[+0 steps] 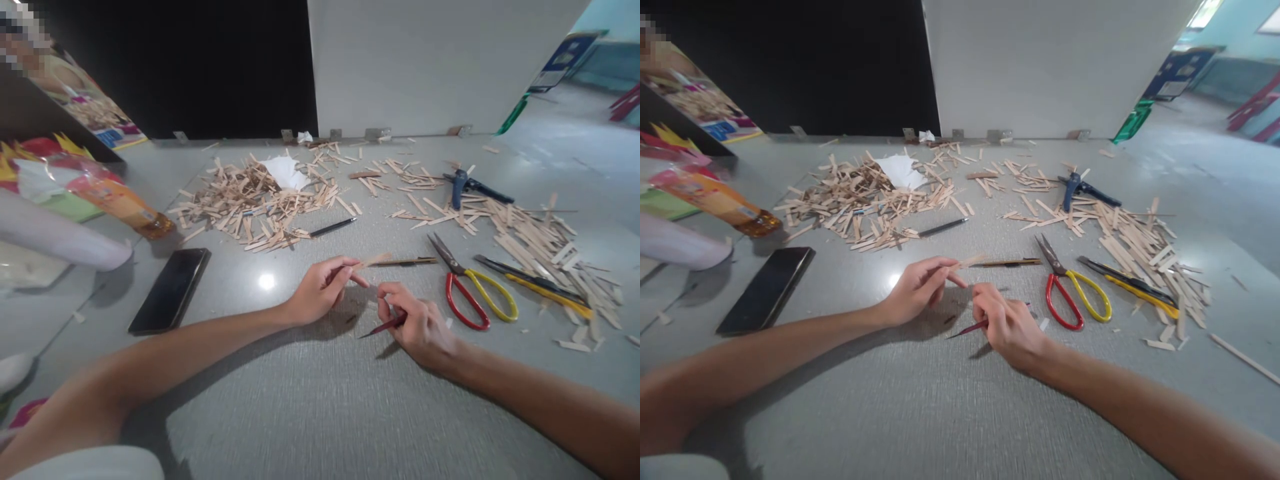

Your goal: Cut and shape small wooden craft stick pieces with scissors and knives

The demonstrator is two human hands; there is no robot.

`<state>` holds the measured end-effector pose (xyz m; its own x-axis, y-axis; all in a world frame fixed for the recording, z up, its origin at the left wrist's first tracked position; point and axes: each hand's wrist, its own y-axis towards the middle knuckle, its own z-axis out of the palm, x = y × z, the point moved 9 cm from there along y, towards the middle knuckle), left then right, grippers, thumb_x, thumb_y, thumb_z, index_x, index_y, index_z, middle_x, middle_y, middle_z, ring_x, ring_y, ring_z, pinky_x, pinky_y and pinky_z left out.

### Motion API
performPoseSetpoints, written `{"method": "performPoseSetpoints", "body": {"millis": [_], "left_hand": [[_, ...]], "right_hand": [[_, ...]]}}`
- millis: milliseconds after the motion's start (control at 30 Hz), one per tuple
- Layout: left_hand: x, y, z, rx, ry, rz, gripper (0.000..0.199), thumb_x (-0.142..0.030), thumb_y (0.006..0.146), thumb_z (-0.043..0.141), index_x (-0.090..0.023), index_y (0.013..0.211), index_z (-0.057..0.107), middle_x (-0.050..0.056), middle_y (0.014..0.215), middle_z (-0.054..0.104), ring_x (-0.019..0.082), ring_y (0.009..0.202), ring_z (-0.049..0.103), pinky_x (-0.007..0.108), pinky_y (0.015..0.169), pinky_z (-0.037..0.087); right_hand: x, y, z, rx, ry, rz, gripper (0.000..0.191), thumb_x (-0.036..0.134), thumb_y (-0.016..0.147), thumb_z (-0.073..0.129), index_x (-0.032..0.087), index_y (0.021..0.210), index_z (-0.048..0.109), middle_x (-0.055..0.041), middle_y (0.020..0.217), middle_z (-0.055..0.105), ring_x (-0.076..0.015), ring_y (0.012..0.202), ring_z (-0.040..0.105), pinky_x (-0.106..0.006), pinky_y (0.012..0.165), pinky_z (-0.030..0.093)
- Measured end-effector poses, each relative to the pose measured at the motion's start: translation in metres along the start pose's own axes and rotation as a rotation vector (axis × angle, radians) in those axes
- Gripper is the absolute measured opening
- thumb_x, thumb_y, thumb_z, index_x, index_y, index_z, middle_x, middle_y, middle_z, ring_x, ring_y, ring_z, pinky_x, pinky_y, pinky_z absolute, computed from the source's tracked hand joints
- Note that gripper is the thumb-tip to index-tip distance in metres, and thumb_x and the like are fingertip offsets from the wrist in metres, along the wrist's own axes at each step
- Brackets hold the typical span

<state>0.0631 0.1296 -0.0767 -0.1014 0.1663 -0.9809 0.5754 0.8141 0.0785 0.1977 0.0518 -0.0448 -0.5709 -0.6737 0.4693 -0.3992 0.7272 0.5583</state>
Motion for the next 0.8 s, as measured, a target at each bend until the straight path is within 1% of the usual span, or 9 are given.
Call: {"method": "performPoseSetpoints", "body": {"millis": [100,167,233,333,433,500,567,667,800], "left_hand": [[-0.002,-0.002,-0.003,-0.040,-0.019,0.015,0.049,-0.055,0.110,0.051,-0.011,0.129,0.062,0.016,0.105,0.084,0.007,0.048,0.050,0.021,0.047,0.041],[-0.004,-0.002,-0.002,-0.033,-0.026,0.030,0.049,-0.056,0.110,0.053,-0.012,0.127,0.062,0.015,0.104,0.084,0.007,0.047,0.049,0.021,0.045,0.040],[-0.005,-0.002,0.000,-0.008,-0.027,0.035,0.050,-0.059,0.109,0.054,-0.013,0.126,0.063,0.014,0.103,0.084,0.007,0.047,0.048,0.021,0.045,0.039],[-0.006,-0.002,0.003,0.025,-0.023,0.042,0.050,-0.061,0.109,0.054,-0.014,0.123,0.063,0.012,0.102,0.083,0.006,0.046,0.048,0.020,0.045,0.039],[-0.009,-0.003,0.004,0.027,-0.023,0.075,0.049,-0.063,0.110,0.052,-0.016,0.121,0.058,0.012,0.099,0.083,0.006,0.045,0.047,0.020,0.044,0.038],[-0.008,-0.004,0.002,-0.001,-0.031,0.078,0.049,-0.065,0.110,0.050,-0.018,0.119,0.054,0.011,0.095,0.082,0.007,0.044,0.047,0.020,0.044,0.038],[-0.006,-0.004,0.000,-0.033,-0.038,0.064,0.047,-0.067,0.110,0.049,-0.020,0.115,0.050,0.009,0.092,0.082,0.007,0.045,0.048,0.020,0.044,0.040],[-0.004,-0.005,-0.002,-0.066,-0.047,0.053,0.042,-0.065,0.110,0.048,-0.023,0.111,0.044,0.008,0.090,0.082,0.008,0.046,0.049,0.020,0.046,0.042],[-0.006,-0.005,-0.004,-0.093,-0.072,0.059,0.038,-0.062,0.111,0.047,-0.025,0.109,0.039,0.006,0.087,0.081,0.008,0.045,0.047,0.020,0.044,0.041]], "right_hand": [[0.000,0.002,-0.001,0.014,0.000,0.012,0.027,-0.001,0.086,0.047,0.026,0.085,0.044,0.0014,0.083,0.065,-0.0086,0.051,0.048,-0.018,0.047,0.039],[0.001,0.004,-0.002,0.009,0.002,0.026,0.026,0.000,0.089,0.049,0.026,0.085,0.046,0.0016,0.082,0.066,-0.0087,0.049,0.046,-0.018,0.048,0.040],[-0.001,0.004,-0.004,-0.023,-0.011,0.053,0.024,0.003,0.094,0.051,0.025,0.087,0.050,0.0016,0.080,0.067,-0.0087,0.048,0.045,-0.019,0.047,0.041],[-0.003,0.003,-0.010,-0.113,-0.066,0.066,0.015,0.009,0.102,0.057,0.023,0.099,0.057,0.0031,0.076,0.066,-0.0090,0.046,0.046,-0.020,0.045,0.040],[0.000,0.001,-0.013,-0.180,-0.162,-0.007,0.009,0.015,0.109,0.058,0.022,0.113,0.059,0.0031,0.078,0.071,-0.0098,0.047,0.053,-0.021,0.048,0.044],[0.002,0.002,-0.012,-0.170,-0.215,-0.047,0.008,0.017,0.112,0.056,0.022,0.116,0.061,0.0013,0.082,0.076,-0.0105,0.049,0.059,-0.022,0.051,0.046],[0.003,0.004,-0.010,-0.131,-0.232,-0.066,0.010,0.018,0.114,0.053,0.022,0.118,0.062,0.0004,0.083,0.078,-0.0109,0.050,0.063,-0.022,0.051,0.046],[0.005,0.007,-0.007,-0.070,-0.228,-0.071,0.013,0.017,0.115,0.049,0.021,0.117,0.062,0.0014,0.080,0.077,-0.0105,0.050,0.063,-0.022,0.052,0.046],[0.004,0.010,-0.003,-0.016,-0.222,-0.058,0.017,0.011,0.112,0.046,0.020,0.116,0.060,0.0024,0.076,0.076,-0.0098,0.049,0.061,-0.021,0.050,0.044]]}}
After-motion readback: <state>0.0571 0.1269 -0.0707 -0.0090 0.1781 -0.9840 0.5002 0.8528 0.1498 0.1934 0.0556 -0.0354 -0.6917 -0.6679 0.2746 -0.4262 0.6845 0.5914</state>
